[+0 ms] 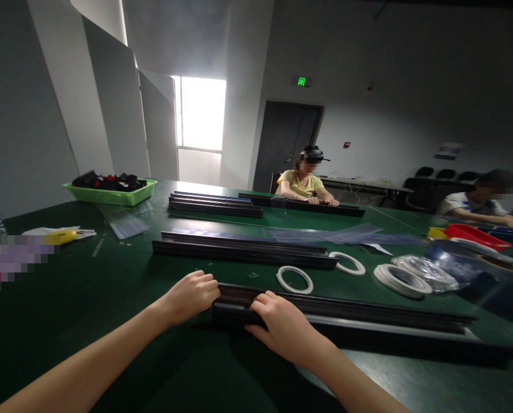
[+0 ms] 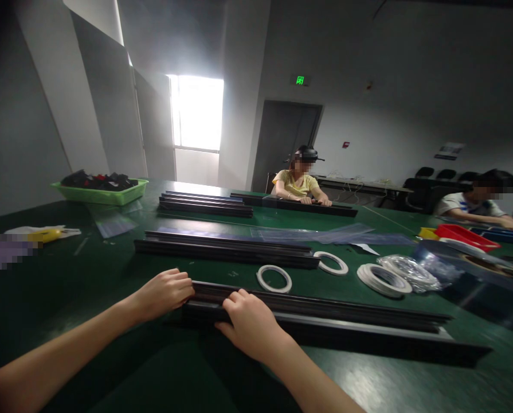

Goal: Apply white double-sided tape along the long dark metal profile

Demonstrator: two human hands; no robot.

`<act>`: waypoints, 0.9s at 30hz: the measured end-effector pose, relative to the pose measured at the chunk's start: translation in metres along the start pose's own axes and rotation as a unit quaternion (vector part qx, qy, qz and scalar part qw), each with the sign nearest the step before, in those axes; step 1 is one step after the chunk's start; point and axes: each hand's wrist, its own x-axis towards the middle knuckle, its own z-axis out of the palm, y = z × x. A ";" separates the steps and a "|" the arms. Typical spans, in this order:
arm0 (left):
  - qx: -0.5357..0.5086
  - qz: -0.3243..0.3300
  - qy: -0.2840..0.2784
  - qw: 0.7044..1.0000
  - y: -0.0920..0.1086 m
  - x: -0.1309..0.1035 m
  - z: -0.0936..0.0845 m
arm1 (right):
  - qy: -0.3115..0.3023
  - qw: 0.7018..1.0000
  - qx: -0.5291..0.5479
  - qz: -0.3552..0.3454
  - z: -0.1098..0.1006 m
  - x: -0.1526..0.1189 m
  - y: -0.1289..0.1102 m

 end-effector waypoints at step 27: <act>-0.074 -0.020 -0.001 0.997 0.006 0.000 -0.009 | 0.001 1.000 0.001 -0.008 0.000 0.000 0.001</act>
